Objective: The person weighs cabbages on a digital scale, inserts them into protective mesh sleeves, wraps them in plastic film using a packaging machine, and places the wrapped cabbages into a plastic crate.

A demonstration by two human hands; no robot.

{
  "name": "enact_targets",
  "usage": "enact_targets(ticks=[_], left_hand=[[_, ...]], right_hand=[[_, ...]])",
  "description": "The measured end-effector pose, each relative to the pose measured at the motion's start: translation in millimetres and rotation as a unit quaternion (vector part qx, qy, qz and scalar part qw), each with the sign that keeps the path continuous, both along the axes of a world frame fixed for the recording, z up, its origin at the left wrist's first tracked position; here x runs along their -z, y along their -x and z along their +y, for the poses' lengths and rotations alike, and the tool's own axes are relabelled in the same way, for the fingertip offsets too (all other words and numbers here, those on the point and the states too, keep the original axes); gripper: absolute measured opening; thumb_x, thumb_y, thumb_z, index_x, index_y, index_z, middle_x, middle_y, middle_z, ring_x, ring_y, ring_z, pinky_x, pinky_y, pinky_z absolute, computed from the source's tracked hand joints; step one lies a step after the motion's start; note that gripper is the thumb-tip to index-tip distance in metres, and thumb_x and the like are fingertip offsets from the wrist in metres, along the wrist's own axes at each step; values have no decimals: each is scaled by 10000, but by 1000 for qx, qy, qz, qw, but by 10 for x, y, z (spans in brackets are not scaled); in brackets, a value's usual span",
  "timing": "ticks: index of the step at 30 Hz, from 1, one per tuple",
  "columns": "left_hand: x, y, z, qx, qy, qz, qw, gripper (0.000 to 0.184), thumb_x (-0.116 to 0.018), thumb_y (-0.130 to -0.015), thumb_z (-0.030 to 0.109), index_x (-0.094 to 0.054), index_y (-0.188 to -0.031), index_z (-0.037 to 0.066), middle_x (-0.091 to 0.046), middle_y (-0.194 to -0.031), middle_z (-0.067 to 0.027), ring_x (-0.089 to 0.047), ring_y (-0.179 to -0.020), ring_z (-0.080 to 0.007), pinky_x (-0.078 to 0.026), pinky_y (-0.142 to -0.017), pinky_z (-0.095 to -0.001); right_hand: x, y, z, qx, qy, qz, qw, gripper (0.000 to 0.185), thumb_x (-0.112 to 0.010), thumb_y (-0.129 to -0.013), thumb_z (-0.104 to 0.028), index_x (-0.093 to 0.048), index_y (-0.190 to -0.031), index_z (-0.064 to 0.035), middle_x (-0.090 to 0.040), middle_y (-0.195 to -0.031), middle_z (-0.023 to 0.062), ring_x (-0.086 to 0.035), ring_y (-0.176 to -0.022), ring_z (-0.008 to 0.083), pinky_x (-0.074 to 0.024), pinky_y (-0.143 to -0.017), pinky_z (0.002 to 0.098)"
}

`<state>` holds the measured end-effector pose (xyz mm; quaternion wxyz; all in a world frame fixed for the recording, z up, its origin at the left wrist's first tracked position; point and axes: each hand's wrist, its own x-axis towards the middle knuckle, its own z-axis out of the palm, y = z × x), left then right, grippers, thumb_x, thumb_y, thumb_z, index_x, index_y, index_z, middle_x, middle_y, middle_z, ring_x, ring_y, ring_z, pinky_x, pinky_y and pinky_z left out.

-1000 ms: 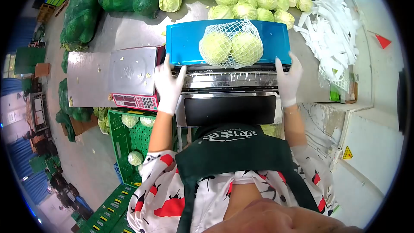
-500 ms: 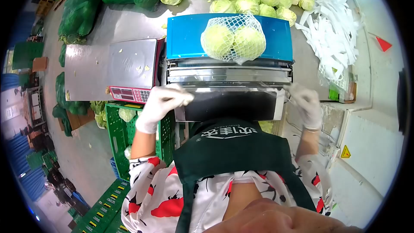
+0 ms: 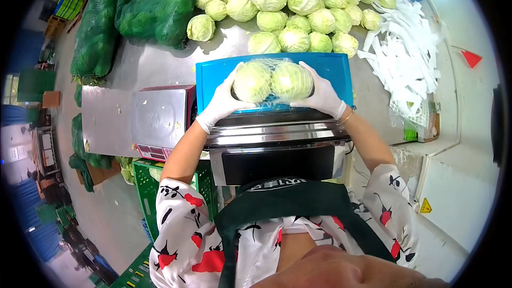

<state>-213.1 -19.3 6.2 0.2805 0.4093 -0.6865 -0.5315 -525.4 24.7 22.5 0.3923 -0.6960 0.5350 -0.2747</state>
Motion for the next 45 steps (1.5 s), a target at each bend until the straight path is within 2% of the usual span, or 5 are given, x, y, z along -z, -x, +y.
enact_targets(ticks=[12,25,29,32,45], left_hand=[[-606,-440,1587,33,-491,85,867,722,-639,-950,355,-342,-1472,-45,-515,-1400,-152,-525,-1267,-212,-420,-1072,-352],[16,-605,2389,-10,-636,156,755,750,-567,-973,477,-326,-1497,-1,-483,-1456,-140,-466,-1348,-252,-339,-1144,-413],[42,-591,2818,-42,-63,-212,974,523,-643,-920,34,-480,-1416,55,-695,-1116,-174,-708,-964,-230,-564,-846,-298],[188,-692,2816,-86,163,-183,966,383,-608,-923,-3,-603,-1298,71,-721,-915,-157,-726,-746,-233,-591,-694,-317],[1135,-250,3326,-52,-345,18,937,202,-554,-954,67,-722,-1064,48,-728,-867,-53,-631,-742,-95,-541,-724,-298]], right_hand=[[-658,-223,1628,48,-463,-200,862,626,-621,-905,-563,-612,-1239,-34,-701,-846,99,-648,-621,120,-503,-494,226],[311,3,2341,109,-633,-424,639,526,-515,-1024,-333,-422,-1429,-10,-535,-1397,112,-513,-1276,208,-368,-1102,370],[317,-76,2863,95,-119,-7,988,219,-566,-975,-89,-623,-1161,10,-690,-1095,98,-678,-979,175,-526,-833,272],[550,-43,3013,183,-168,-59,967,176,-591,-923,-50,-647,-1077,16,-678,-905,115,-687,-844,191,-528,-734,303],[249,-131,2899,133,-360,-210,899,280,-473,-993,-300,-554,-1057,-40,-487,-908,85,-468,-818,198,-372,-713,350]])
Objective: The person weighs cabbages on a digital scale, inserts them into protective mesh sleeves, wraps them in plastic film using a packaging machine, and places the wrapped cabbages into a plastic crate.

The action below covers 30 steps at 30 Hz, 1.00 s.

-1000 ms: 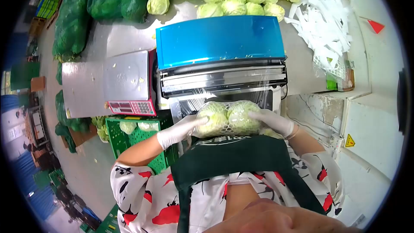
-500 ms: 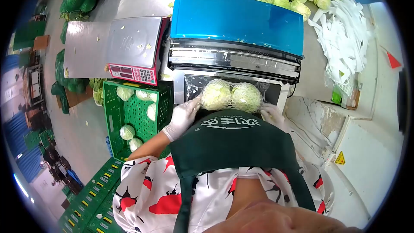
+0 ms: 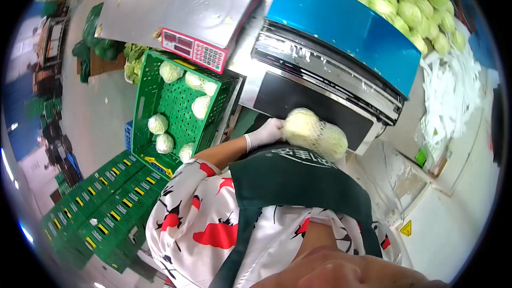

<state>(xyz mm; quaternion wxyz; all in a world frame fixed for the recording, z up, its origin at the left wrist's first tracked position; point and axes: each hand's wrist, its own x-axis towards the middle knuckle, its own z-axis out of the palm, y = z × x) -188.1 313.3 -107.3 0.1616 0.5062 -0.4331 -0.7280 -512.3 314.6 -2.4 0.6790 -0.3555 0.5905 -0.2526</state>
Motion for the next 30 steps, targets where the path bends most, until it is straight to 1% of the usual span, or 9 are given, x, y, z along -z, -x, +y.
enact_targets(ticks=[2,5,12,14,18,20,25,27,30], left_hand=[[-121,-2,-7,-88,-58,85,991,237,-645,-946,84,-701,-1175,61,-706,-925,37,-588,-801,-17,-516,-714,-214],[-453,4,-341,-117,262,49,957,250,-581,-982,180,-708,-1144,38,-716,-949,-72,-654,-815,-119,-536,-771,-284],[-1835,-9,-866,-113,58,517,846,400,-490,-995,240,-577,-1285,-21,-625,-1211,-131,-573,-1158,-207,-428,-1025,-357],[-1671,-102,-665,-123,50,463,877,422,-498,-994,260,-556,-1301,-24,-603,-1276,-151,-549,-1216,-230,-397,-1066,-360],[-1256,-320,-516,-262,-155,531,791,536,-430,-1021,407,-534,-1327,-20,-597,-1306,-176,-543,-1254,-268,-409,-1086,-408],[-1115,-555,-527,-374,-239,587,677,665,-407,-1021,521,-488,-1373,-37,-561,-1346,-225,-552,-1252,-314,-419,-1084,-453],[-1449,-983,-230,-475,295,355,749,866,-477,-954,628,-219,-1537,42,-351,-1543,-150,-338,-1423,-278,-242,-1185,-477],[-1139,-1199,-110,-653,97,264,703,886,-568,-898,629,-289,-1501,44,-441,-1464,-174,-459,-1333,-317,-381,-1115,-497],[-817,-1870,138,-720,87,284,627,798,-559,-904,621,-364,-1478,103,-513,-1403,-141,-529,-1255,-332,-451,-1046,-524]], right_hand=[[-157,-118,-104,26,-32,-88,995,328,-456,-996,-336,-539,-1109,-39,-482,-985,101,-465,-891,219,-374,-767,371],[-408,-403,-324,73,-76,-227,968,406,-432,-1001,-390,-517,-1186,-39,-476,-1101,124,-460,-1000,250,-377,-847,401],[-891,-1166,-567,140,-105,-393,902,603,-375,-1011,-516,-466,-1366,-37,-461,-1370,178,-448,-1256,324,-385,-1035,473],[-969,-1239,-585,135,-70,-404,902,661,-359,-1014,-552,-451,-1418,-37,-457,-1447,194,-444,-1329,345,-387,-1089,493],[-425,-1060,-654,-67,68,-191,977,665,-322,-1030,-523,-472,-1383,20,-520,-1379,185,-527,-1249,316,-445,-1039,451],[-172,-1279,-780,46,-72,-245,966,588,-289,-1055,-448,-547,-1303,20,-609,-1272,149,-597,-1160,253,-476,-999,383],[-342,-2475,-1086,-116,-87,-330,933,563,-367,-1054,-427,-483,-1374,21,-577,-1331,151,-585,-1199,244,-445,-1039,373],[-376,-2806,-1083,-316,190,-168,914,600,-497,-1024,-395,-422,-1429,41,-497,-1433,180,-493,-1319,258,-375,-1104,375],[-451,-2930,-1157,-475,328,19,817,666,-661,-932,-344,-417,-1440,10,-455,-1444,255,-444,-1357,334,-328,-1133,364]])
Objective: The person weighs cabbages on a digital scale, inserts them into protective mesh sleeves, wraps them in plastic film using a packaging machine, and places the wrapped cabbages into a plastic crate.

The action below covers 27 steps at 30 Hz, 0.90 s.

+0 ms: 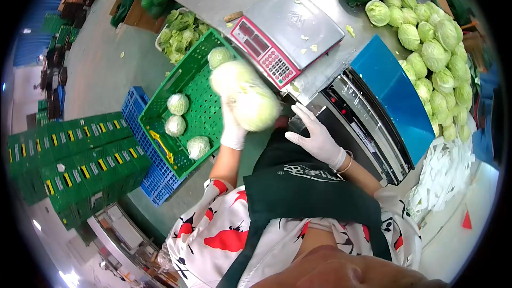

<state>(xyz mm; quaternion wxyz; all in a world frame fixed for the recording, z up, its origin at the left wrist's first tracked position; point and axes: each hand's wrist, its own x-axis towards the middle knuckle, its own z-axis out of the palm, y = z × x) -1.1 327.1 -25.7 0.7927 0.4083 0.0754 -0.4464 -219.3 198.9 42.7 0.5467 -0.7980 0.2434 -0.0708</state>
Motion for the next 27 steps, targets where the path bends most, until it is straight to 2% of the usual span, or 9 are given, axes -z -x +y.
enact_targets(ticks=[7,10,11,13,16,19,20,21,27], left_hand=[[1646,-1835,777,12,-150,-42,988,568,-569,-973,414,-474,-1393,44,-584,-1322,-163,-597,-1184,-333,-499,-999,-514],[2149,-2234,751,-45,-239,-112,963,578,-632,-945,336,-460,-1406,33,-565,-1335,-156,-589,-1155,-329,-505,-966,-502],[2538,-2570,869,-16,-167,-50,985,611,-647,-939,316,-432,-1432,27,-559,-1346,-153,-570,-1189,-306,-471,-1012,-475],[2074,-2417,465,-33,-241,-40,969,675,-673,-924,280,-380,-1472,15,-533,-1376,-177,-541,-1232,-313,-416,-1071,-445],[1240,-1900,-629,-120,-418,-417,798,781,-695,-914,254,-279,-1512,-26,-393,-1483,-251,-449,-1329,-342,-372,-1106,-428],[519,-1343,-1830,-25,-256,-607,752,674,-668,-926,118,-325,-1492,-9,-418,-1452,-236,-447,-1329,-308,-362,-1115,-394],[494,-1236,-2218,58,-202,-645,735,653,-657,-921,76,-342,-1490,9,-437,-1439,-206,-462,-1312,-287,-386,-1095,-386],[310,-848,-2655,115,-93,-539,829,661,-674,-897,59,-368,-1482,22,-460,-1419,-181,-484,-1286,-276,-403,-1078,-391],[474,557,-4917,261,14,-797,544,942,-838,-694,265,-358,-1444,-45,-433,-1410,-289,-426,-1316,-421,-357,-1112,-446]], right_hand=[[146,631,-915,273,-124,-12,954,424,-698,-918,-261,-606,-1257,-24,-657,-1185,141,-633,-1088,207,-503,-938,328],[5,925,-1451,357,-3,41,933,354,-694,-924,-256,-647,-1201,-40,-673,-1153,132,-653,-1041,207,-515,-901,327],[60,1039,-1627,367,59,44,927,335,-699,-912,-251,-660,-1173,-44,-674,-1146,148,-662,-1033,260,-512,-905,337],[182,1250,-1978,370,215,49,902,326,-698,-902,-253,-665,-1152,-47,-668,-1156,161,-644,-1056,317,-501,-931,370],[336,1498,-2441,381,350,148,843,455,-654,-914,-352,-621,-1185,12,-617,-1236,226,-534,-1205,382,-421,-1030,437],[644,1634,-2840,375,468,195,776,595,-614,-920,-452,-573,-1203,70,-587,-1220,288,-499,-1203,434,-402,-1025,473],[768,1639,-2905,372,423,222,796,619,-603,-922,-469,-558,-1228,67,-623,-1135,259,-544,-1122,418,-424,-975,473],[866,1623,-2904,351,397,302,792,618,-569,-935,-489,-555,-1249,43,-646,-1060,234,-585,-1019,402,-440,-919,471],[702,1589,-2890,372,356,230,826,529,-548,-951,-469,-616,-1173,6,-665,-982,224,-611,-956,378,-456,-879,449]])
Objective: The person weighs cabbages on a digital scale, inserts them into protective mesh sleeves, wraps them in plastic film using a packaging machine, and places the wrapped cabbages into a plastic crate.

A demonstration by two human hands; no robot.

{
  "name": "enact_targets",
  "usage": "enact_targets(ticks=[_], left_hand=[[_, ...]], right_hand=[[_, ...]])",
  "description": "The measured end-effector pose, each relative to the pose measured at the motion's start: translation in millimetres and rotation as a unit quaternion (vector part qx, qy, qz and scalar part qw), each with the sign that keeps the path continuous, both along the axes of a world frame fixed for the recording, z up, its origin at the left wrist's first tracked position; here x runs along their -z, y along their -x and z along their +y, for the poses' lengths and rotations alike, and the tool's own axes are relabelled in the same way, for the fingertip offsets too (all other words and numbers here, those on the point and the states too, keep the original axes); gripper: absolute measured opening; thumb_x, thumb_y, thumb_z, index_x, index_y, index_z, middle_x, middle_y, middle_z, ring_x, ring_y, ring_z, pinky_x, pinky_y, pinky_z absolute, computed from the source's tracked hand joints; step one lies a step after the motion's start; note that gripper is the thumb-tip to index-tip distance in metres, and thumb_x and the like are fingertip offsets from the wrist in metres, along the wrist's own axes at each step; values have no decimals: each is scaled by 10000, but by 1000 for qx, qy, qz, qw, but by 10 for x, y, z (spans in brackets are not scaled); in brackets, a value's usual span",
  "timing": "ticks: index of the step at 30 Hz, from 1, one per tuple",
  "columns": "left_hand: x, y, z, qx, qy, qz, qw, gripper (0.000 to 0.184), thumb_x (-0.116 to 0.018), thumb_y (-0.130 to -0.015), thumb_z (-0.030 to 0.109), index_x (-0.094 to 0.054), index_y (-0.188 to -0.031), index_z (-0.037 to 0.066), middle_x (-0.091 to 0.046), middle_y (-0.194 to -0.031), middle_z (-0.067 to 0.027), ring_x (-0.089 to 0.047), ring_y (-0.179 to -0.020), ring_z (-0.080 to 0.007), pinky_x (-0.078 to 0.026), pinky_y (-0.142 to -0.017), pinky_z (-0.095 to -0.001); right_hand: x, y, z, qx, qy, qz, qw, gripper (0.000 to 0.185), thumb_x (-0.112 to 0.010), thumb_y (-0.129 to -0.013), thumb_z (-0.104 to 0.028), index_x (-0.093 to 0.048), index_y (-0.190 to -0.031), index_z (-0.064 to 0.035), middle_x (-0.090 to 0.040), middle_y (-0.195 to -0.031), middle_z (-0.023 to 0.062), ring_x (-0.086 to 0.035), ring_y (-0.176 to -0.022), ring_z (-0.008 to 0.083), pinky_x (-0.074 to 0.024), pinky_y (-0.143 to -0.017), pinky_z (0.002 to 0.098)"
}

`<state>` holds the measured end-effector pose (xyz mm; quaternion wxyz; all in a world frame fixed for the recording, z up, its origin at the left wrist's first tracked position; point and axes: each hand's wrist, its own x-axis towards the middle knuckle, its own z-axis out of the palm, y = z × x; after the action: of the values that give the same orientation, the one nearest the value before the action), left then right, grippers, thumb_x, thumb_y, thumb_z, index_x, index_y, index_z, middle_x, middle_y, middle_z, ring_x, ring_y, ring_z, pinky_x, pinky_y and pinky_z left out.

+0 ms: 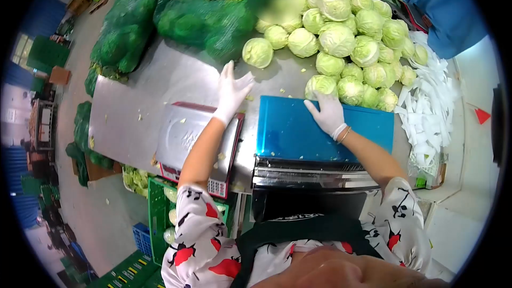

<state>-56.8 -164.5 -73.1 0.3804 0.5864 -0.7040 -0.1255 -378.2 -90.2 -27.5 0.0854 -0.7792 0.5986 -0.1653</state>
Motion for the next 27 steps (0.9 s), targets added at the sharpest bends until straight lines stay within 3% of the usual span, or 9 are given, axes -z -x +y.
enact_targets(ticks=[7,12,14,15,17,19,22,25,27], left_hand=[[23,828,-1237,12,-92,-344,934,1336,-939,-479,479,-230,-1520,32,-349,-1480,-280,-382,-1350,-428,-370,-1083,-526],[-70,837,-1257,27,-132,-339,931,1074,-882,-547,285,-365,-1454,34,-446,-1402,-214,-471,-1267,-369,-512,-948,-443],[141,644,-1197,27,-42,-236,970,941,-863,-602,267,-438,-1409,32,-544,-1333,-184,-532,-1244,-312,-516,-959,-422],[264,478,-1221,56,-164,-24,984,863,-862,-631,281,-487,-1364,24,-583,-1293,-179,-572,-1206,-278,-514,-962,-401],[242,181,-1074,72,-382,337,858,591,-768,-818,296,-569,-1282,-13,-655,-1212,-137,-656,-1086,-224,-518,-953,-350],[6,-106,-603,101,-377,514,764,518,-638,-935,263,-523,-1332,-48,-616,-1261,-137,-616,-1136,-226,-508,-964,-371],[-650,-382,222,36,-236,298,924,607,-660,-909,236,-440,-1415,-19,-548,-1329,-145,-550,-1203,-230,-450,-1020,-367],[-1042,-473,1008,-33,-108,128,985,889,-829,-725,214,-377,-1461,6,-501,-1381,-169,-507,-1259,-282,-408,-1067,-403],[-998,-735,1455,-73,-95,-22,993,982,-859,-654,202,-354,-1476,17,-487,-1383,-190,-499,-1266,-326,-406,-1074,-426]], right_hand=[[14,33,-28,-21,10,-29,999,458,-569,-949,-435,-634,-1111,-11,-671,-937,173,-630,-932,321,-450,-859,416],[64,41,-39,-22,7,-44,999,463,-540,-953,-451,-647,-1053,-12,-673,-937,165,-628,-922,316,-438,-868,408],[41,54,-26,-13,-7,-46,999,462,-522,-958,-457,-653,-1026,-19,-676,-944,166,-627,-919,314,-436,-863,409],[28,61,-27,-18,6,-68,997,460,-503,-961,-464,-662,-1005,-34,-682,-937,168,-629,-909,314,-435,-859,408],[-10,77,-28,-9,-32,-64,997,457,-506,-958,-469,-672,-1013,-47,-687,-916,171,-637,-909,313,-440,-858,404],[-4,113,-8,-3,-37,-84,996,452,-515,-956,-464,-678,-1032,-50,-691,-913,172,-642,-909,315,-447,-865,405],[28,199,39,-12,-14,-184,983,401,-555,-951,-409,-687,-1057,-45,-697,-929,171,-646,-919,327,-467,-868,417],[-18,535,27,-7,63,-357,932,296,-625,-921,-280,-690,-1064,-29,-703,-959,171,-644,-944,340,-504,-835,435],[-96,1262,-8,51,157,-166,972,186,-619,-923,-154,-710,-1023,-27,-706,-1010,151,-675,-924,278,-529,-844,356]])
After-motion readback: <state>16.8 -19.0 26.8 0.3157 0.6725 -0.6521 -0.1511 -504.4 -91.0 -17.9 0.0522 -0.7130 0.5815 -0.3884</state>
